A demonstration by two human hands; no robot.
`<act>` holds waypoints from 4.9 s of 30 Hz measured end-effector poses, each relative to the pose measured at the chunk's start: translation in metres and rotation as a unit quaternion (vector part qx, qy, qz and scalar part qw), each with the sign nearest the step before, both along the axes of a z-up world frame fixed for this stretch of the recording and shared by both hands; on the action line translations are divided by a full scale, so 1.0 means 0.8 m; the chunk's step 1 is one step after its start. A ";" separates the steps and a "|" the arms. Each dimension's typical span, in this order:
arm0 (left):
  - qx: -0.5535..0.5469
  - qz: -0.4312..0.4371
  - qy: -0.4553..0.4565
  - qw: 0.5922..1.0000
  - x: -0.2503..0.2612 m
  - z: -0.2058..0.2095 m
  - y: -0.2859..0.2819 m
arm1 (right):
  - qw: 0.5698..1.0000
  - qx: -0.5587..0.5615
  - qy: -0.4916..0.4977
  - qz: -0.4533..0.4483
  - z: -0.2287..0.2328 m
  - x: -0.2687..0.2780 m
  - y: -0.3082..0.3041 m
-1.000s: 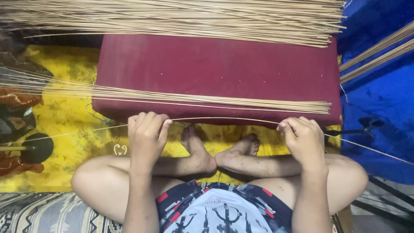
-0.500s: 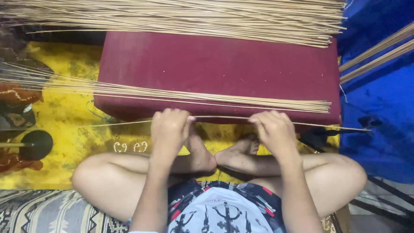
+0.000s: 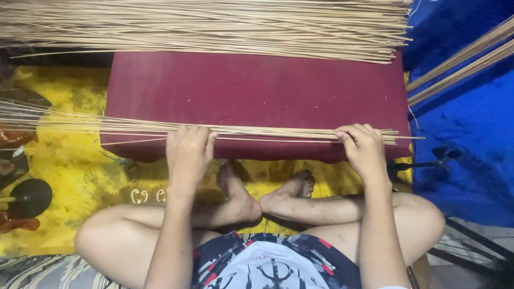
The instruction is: Bending and aligning thin wooden sticks into bundles on a low table while sitting on the floor.
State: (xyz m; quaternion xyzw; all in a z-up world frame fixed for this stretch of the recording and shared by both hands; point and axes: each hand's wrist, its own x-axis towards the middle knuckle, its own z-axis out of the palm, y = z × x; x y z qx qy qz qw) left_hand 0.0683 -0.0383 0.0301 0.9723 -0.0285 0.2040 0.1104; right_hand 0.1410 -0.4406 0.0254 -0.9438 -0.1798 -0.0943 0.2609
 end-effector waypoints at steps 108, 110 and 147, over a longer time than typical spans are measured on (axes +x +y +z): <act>0.048 -0.026 0.002 0.999 0.046 -0.110 -0.065 | 0.714 0.657 0.227 -0.080 -0.098 0.063 -0.136; 0.044 -0.028 0.001 0.999 0.054 -0.108 -0.063 | 0.698 0.679 0.213 -0.088 -0.108 0.065 -0.140; -0.035 -0.050 -0.049 0.997 0.045 -0.041 -0.104 | 0.462 0.861 0.209 -0.035 -0.055 0.062 -0.145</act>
